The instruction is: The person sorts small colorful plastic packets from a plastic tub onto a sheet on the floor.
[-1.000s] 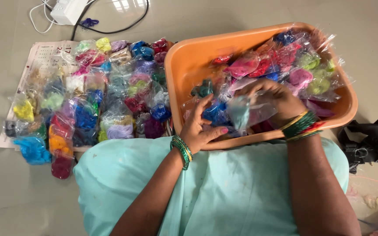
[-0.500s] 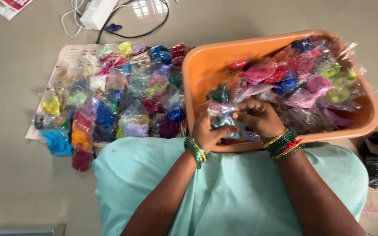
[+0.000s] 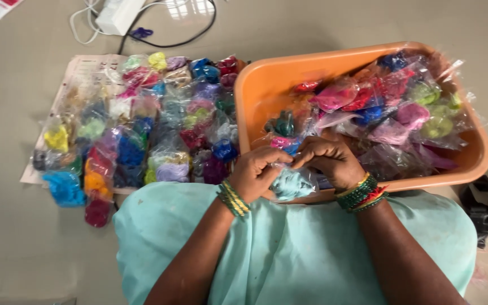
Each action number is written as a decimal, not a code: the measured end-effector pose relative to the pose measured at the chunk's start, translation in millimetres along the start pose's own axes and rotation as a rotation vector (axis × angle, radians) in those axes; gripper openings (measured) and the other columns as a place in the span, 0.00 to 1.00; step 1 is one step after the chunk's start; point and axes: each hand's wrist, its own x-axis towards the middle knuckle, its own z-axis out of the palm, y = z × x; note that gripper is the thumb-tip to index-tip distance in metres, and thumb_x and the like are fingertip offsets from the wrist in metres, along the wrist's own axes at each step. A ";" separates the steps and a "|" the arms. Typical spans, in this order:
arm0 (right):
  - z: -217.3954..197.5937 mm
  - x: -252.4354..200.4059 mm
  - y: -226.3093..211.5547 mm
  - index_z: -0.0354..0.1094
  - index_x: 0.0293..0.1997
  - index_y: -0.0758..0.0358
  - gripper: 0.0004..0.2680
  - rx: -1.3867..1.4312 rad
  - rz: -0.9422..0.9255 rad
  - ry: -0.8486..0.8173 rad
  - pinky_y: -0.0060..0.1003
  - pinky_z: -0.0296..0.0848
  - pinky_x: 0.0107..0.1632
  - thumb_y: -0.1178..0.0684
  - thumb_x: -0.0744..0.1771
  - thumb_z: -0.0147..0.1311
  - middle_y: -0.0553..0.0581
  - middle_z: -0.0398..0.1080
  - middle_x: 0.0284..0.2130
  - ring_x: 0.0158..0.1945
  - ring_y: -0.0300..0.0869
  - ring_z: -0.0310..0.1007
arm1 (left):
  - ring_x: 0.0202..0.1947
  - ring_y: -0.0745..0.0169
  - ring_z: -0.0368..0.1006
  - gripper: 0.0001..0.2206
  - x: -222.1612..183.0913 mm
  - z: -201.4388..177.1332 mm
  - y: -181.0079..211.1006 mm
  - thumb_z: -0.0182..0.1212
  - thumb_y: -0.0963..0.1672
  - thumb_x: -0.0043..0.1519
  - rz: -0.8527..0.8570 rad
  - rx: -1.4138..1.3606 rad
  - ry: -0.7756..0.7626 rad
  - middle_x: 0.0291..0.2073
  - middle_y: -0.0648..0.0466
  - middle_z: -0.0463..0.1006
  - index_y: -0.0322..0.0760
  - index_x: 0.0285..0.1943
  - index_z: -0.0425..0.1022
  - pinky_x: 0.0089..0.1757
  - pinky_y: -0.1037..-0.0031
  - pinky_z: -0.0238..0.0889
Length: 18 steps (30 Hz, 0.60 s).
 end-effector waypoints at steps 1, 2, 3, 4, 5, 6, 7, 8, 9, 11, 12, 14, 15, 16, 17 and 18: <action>-1.2 -1.7 -4.3 0.78 0.37 0.68 0.07 -0.002 0.006 0.009 0.33 0.72 0.47 0.69 0.64 0.54 0.54 0.74 0.35 0.41 0.40 0.74 | 0.38 0.67 0.77 0.10 -0.9 -2.9 2.8 0.60 0.38 0.63 0.000 -0.007 -0.008 0.42 0.53 0.82 0.34 0.52 0.80 0.40 0.79 0.71; -2.1 -2.9 -8.4 0.78 0.38 0.68 0.07 0.005 0.031 0.010 0.34 0.72 0.49 0.68 0.64 0.53 0.55 0.74 0.37 0.43 0.41 0.74 | 0.36 0.66 0.76 0.10 -1.6 -6.3 5.4 0.62 0.39 0.62 -0.078 -0.057 -0.048 0.42 0.51 0.81 0.34 0.52 0.79 0.39 0.78 0.69; -1.9 -3.2 -12.3 0.78 0.39 0.68 0.08 0.016 0.056 0.007 0.35 0.72 0.50 0.68 0.63 0.53 0.56 0.74 0.39 0.45 0.41 0.74 | 0.34 0.66 0.74 0.10 -3.7 -10.6 8.0 0.65 0.39 0.62 -0.157 -0.106 -0.085 0.41 0.50 0.80 0.33 0.51 0.79 0.37 0.77 0.67; -2.0 -3.8 -22.3 0.78 0.39 0.68 0.08 0.016 0.062 0.011 0.35 0.72 0.50 0.68 0.63 0.53 0.56 0.74 0.39 0.45 0.41 0.74 | 0.34 0.66 0.74 0.10 -1.9 -7.9 14.3 0.65 0.39 0.62 -0.161 -0.112 -0.090 0.41 0.50 0.80 0.33 0.51 0.79 0.37 0.77 0.67; -1.1 -2.3 -31.5 0.77 0.43 0.69 0.09 0.025 0.048 -0.043 0.35 0.71 0.51 0.67 0.63 0.52 0.56 0.74 0.41 0.46 0.41 0.73 | 0.37 0.66 0.76 0.12 -1.0 -6.8 20.7 0.68 0.40 0.61 -0.167 -0.096 -0.037 0.42 0.50 0.80 0.33 0.52 0.76 0.38 0.76 0.68; -0.1 -0.5 -40.6 0.76 0.47 0.69 0.12 0.034 0.033 -0.097 0.35 0.70 0.52 0.66 0.62 0.52 0.57 0.73 0.44 0.48 0.42 0.73 | 0.39 0.66 0.78 0.16 0.0 -6.0 26.8 0.72 0.41 0.60 -0.174 -0.080 0.016 0.42 0.51 0.80 0.33 0.53 0.73 0.39 0.76 0.69; -0.5 -0.5 -39.0 0.76 0.47 0.69 0.12 0.039 0.038 -0.101 0.35 0.70 0.52 0.66 0.62 0.52 0.57 0.73 0.44 0.48 0.42 0.73 | 0.39 0.66 0.78 0.16 0.7 -10.5 30.6 0.72 0.41 0.60 -0.181 -0.081 0.018 0.42 0.51 0.80 0.33 0.53 0.73 0.39 0.76 0.69; -1.2 -0.5 -37.3 0.75 0.53 0.69 0.14 0.094 0.070 -0.123 0.35 0.68 0.51 0.65 0.63 0.52 0.57 0.72 0.47 0.47 0.42 0.71 | 0.42 0.63 0.79 0.19 1.6 -14.8 34.1 0.72 0.42 0.58 -0.118 0.080 0.067 0.44 0.50 0.81 0.33 0.56 0.71 0.41 0.74 0.71; 0.0 -2.0 -34.9 0.74 0.58 0.69 0.16 0.155 0.104 -0.140 0.34 0.67 0.49 0.64 0.63 0.53 0.57 0.70 0.50 0.46 0.41 0.70 | 0.44 0.59 0.80 0.23 1.6 -19.7 38.2 0.73 0.42 0.56 -0.059 0.243 0.106 0.45 0.48 0.82 0.34 0.59 0.70 0.42 0.72 0.72; 6.7 10.3 -40.0 0.71 0.60 0.67 0.16 0.223 0.165 -0.039 0.34 0.68 0.48 0.64 0.64 0.53 0.56 0.70 0.52 0.47 0.40 0.70 | 0.42 0.60 0.82 0.17 2.3 -57.1 38.3 0.67 0.39 0.56 -0.130 0.316 0.095 0.43 0.49 0.83 0.37 0.55 0.75 0.41 0.71 0.74; 8.1 17.3 -42.8 0.69 0.62 0.66 0.17 0.278 0.218 0.061 0.33 0.69 0.47 0.63 0.65 0.52 0.55 0.70 0.54 0.47 0.39 0.71 | 0.40 0.62 0.84 0.14 5.3 -75.4 37.9 0.61 0.36 0.56 -0.188 0.387 0.090 0.42 0.50 0.85 0.41 0.51 0.80 0.41 0.70 0.76; -2.2 22.5 -23.0 0.69 0.59 0.65 0.15 0.212 0.252 0.201 0.32 0.71 0.47 0.62 0.66 0.53 0.55 0.72 0.52 0.48 0.39 0.73 | 0.42 0.58 0.81 0.13 12.9 -149.2 18.9 0.62 0.35 0.57 -0.147 0.556 0.214 0.42 0.48 0.82 0.36 0.49 0.78 0.42 0.68 0.73; -7.4 25.6 -12.8 0.70 0.57 0.65 0.12 0.138 0.280 0.329 0.32 0.72 0.47 0.60 0.67 0.53 0.55 0.74 0.49 0.49 0.38 0.74 | 0.43 0.55 0.77 0.11 17.8 -186.1 7.7 0.62 0.33 0.58 -0.094 0.725 0.353 0.42 0.46 0.79 0.32 0.47 0.76 0.44 0.66 0.70; -10.8 26.6 -5.3 0.70 0.57 0.65 0.12 0.138 0.287 0.338 0.32 0.72 0.47 0.60 0.67 0.53 0.55 0.74 0.49 0.49 0.38 0.74 | 0.43 0.55 0.77 0.11 25.0 -227.5 -15.3 0.62 0.33 0.58 -0.095 0.720 0.343 0.42 0.46 0.79 0.32 0.47 0.76 0.44 0.66 0.70; -13.4 28.2 2.3 0.72 0.55 0.66 0.10 -0.006 0.295 0.405 0.31 0.72 0.45 0.59 0.68 0.54 0.55 0.76 0.45 0.46 0.37 0.75 | 0.42 0.55 0.76 0.09 31.1 -269.5 -38.4 0.68 0.35 0.61 -0.144 0.861 0.454 0.41 0.47 0.79 0.37 0.46 0.79 0.44 0.66 0.70; -15.3 30.2 10.1 0.74 0.52 0.66 0.08 -0.151 0.303 0.468 0.31 0.72 0.43 0.58 0.69 0.55 0.54 0.77 0.40 0.43 0.36 0.75 | 0.41 0.56 0.76 0.07 37.3 -311.9 -62.1 0.73 0.38 0.63 -0.192 1.003 0.565 0.41 0.49 0.79 0.41 0.45 0.82 0.43 0.66 0.69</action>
